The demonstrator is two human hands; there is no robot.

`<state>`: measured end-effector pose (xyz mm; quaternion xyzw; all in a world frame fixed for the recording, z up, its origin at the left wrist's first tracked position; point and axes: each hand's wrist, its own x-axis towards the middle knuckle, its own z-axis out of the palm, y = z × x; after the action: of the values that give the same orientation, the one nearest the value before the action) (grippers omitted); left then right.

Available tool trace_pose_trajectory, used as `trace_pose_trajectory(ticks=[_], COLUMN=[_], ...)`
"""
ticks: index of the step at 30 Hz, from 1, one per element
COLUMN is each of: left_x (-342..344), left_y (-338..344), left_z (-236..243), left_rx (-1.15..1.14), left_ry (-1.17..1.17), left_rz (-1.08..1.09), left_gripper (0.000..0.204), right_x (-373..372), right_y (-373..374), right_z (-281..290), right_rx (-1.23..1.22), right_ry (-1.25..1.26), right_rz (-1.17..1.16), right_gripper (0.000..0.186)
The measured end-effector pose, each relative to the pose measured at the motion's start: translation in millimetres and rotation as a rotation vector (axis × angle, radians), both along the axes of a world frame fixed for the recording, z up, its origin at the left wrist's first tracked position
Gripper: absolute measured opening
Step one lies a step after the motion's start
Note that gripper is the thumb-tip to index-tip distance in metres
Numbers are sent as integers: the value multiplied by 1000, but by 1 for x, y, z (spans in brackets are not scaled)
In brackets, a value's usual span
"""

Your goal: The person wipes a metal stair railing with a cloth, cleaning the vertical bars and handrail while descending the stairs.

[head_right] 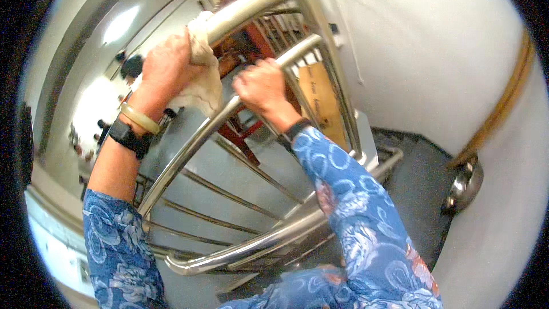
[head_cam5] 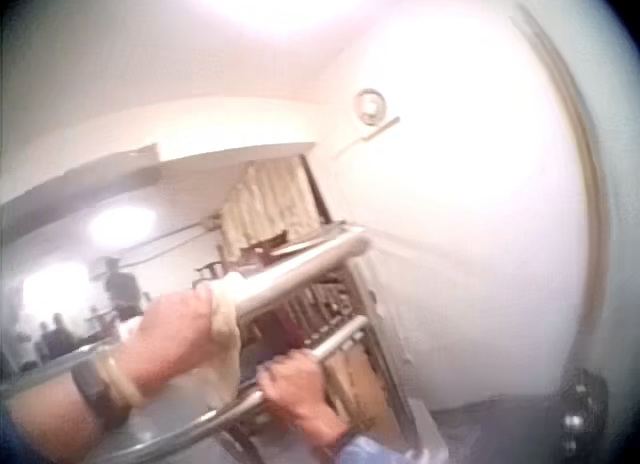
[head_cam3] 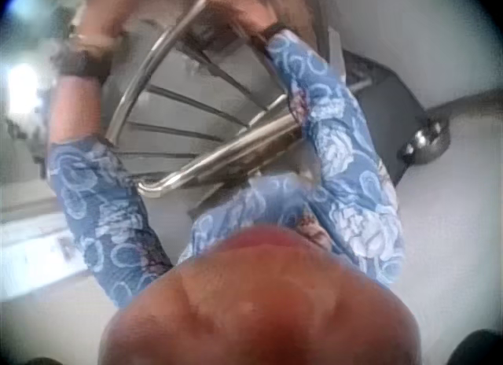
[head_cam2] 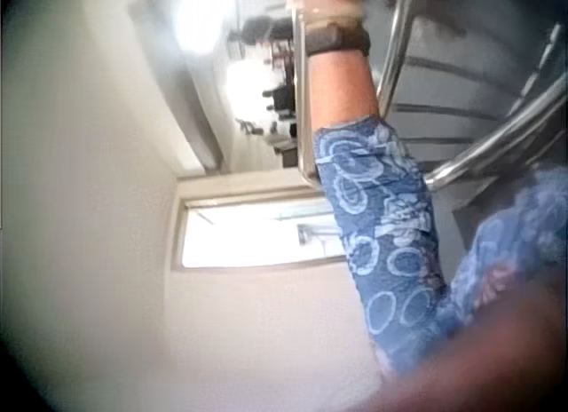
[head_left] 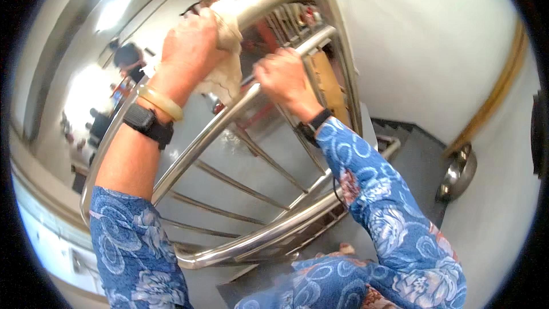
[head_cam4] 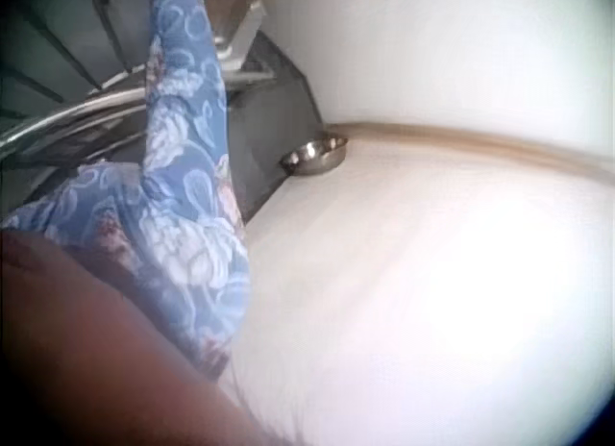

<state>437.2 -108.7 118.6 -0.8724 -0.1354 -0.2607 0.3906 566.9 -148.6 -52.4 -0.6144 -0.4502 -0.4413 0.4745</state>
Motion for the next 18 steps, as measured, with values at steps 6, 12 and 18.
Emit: trace_pose_trajectory(ticks=[6,12,18], left_x=[121,201,229], left_y=[-30,-10,-23], left_z=[-3,15,7], left_rx=[-50,-14,-80], left_ry=[22,240,254], left_rz=[-11,-86,-28], left_gripper=[62,70,39], right_x=[26,32,28], right_y=[-7,-6,-1], right_z=[-15,-20,-31], right_rx=[-8,-6,120], right_ry=[52,71,104], right_rz=[-16,-53,-26], right_gripper=[27,30,24])
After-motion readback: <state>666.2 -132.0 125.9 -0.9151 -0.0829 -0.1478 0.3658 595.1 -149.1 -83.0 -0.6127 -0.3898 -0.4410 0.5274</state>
